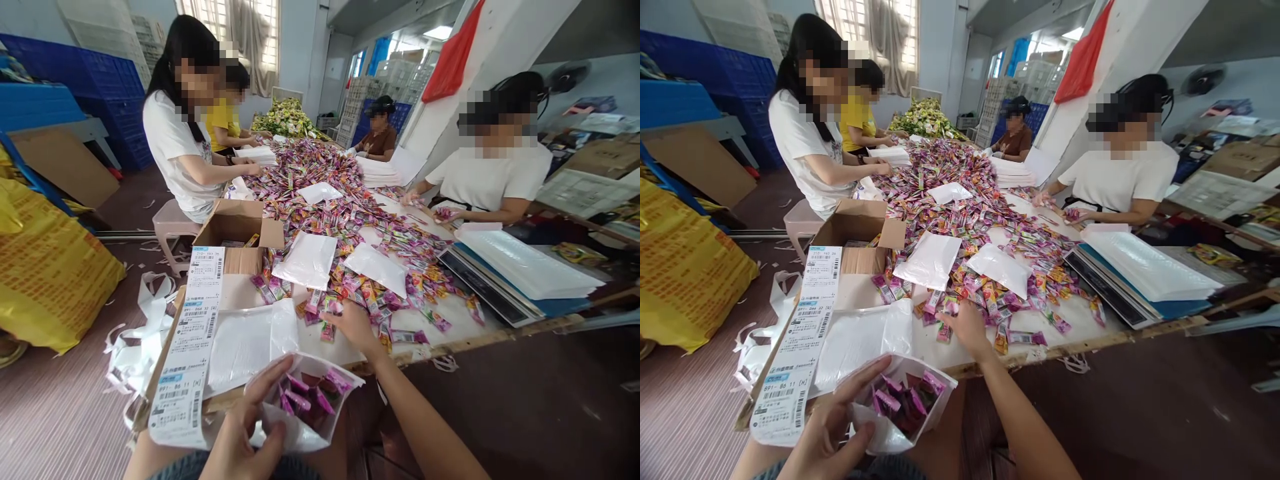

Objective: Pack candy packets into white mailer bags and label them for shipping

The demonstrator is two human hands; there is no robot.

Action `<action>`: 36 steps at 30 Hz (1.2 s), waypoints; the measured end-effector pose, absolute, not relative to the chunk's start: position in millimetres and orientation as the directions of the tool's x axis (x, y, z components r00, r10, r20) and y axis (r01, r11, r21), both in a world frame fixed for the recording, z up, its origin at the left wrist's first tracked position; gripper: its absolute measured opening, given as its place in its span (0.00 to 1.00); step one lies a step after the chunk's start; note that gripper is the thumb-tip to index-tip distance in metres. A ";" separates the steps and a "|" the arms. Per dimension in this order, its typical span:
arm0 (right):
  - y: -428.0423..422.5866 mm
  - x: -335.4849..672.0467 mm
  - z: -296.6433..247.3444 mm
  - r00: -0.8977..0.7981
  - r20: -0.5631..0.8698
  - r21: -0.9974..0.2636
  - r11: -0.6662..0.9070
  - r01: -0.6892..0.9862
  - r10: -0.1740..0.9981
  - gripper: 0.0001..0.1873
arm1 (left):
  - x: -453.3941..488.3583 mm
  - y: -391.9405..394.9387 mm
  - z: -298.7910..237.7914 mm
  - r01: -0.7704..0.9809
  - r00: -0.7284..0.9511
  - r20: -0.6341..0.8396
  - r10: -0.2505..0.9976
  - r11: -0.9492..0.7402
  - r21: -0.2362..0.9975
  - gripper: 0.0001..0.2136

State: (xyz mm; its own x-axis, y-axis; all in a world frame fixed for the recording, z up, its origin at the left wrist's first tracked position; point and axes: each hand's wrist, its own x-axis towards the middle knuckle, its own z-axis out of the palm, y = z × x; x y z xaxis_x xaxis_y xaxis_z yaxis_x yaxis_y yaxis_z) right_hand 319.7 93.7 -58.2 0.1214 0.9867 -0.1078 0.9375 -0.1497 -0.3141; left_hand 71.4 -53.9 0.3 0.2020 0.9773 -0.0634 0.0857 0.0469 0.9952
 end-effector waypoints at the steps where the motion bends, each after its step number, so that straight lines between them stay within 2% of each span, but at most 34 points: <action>1: 93.4 313.7 -61.6 0.128 -0.150 -0.273 -0.165 0.948 0.980 0.20 | 70.7 -54.0 0.1 0.090 0.200 -0.074 0.977 0.057 0.994 0.26; 4: 90.4 312.1 -66.7 0.127 -0.202 -0.234 -0.174 0.957 0.971 0.15 | 67.9 -53.7 -2.4 0.091 0.175 -0.080 0.981 0.065 0.994 0.26; 11: 99.7 348.0 -62.2 0.125 -0.098 -0.189 -0.142 0.972 0.987 0.16 | 67.7 -52.4 -9.0 0.099 0.171 -0.059 0.984 0.043 0.994 0.26; 15: 119.3 384.5 -63.8 0.334 0.089 -0.207 -0.311 0.928 0.938 0.25 | 65.9 -52.3 -12.2 0.102 0.201 -0.061 0.978 0.041 0.994 0.26; 18: 128.0 415.7 -67.3 0.398 0.101 -0.239 -0.366 0.899 0.912 0.19 | 64.0 -51.8 -13.9 0.101 0.221 -0.050 0.974 0.028 0.995 0.25; 20: 128.8 430.0 -68.3 0.359 0.117 -0.260 -0.321 0.911 0.926 0.15 | 63.8 -51.4 -14.3 0.088 0.223 -0.040 0.974 0.021 0.996 0.25; 24: 126.0 429.3 -71.1 0.246 0.217 -0.292 -0.177 0.940 0.945 0.18 | 65.7 -50.9 -14.3 0.087 0.199 -0.032 0.980 0.015 0.996 0.24; 29: 128.9 394.1 -86.2 -0.013 0.187 -0.291 0.068 0.954 0.982 0.15 | 68.0 -50.5 -13.8 0.079 0.228 -0.059 0.972 0.042 0.996 0.24; 32: 132.1 380.8 -92.2 -0.055 0.156 -0.277 0.097 0.956 0.986 0.18 | 67.2 -50.2 -11.3 0.075 0.223 -0.061 0.973 0.046 0.996 0.24; 36: 131.6 382.2 -85.5 -0.019 0.104 -0.303 0.050 0.952 0.994 0.20 | 65.2 -50.1 -6.8 0.073 0.205 -0.061 0.977 0.047 0.996 0.24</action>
State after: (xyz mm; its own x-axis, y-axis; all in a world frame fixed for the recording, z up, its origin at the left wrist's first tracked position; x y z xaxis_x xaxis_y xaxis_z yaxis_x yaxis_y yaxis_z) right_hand 382.2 131.6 -85.5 -0.0190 0.9944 0.1043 0.9517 0.0500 -0.3029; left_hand 65.2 -50.1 -6.8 0.2049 0.9769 -0.0613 0.0733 0.0471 0.9962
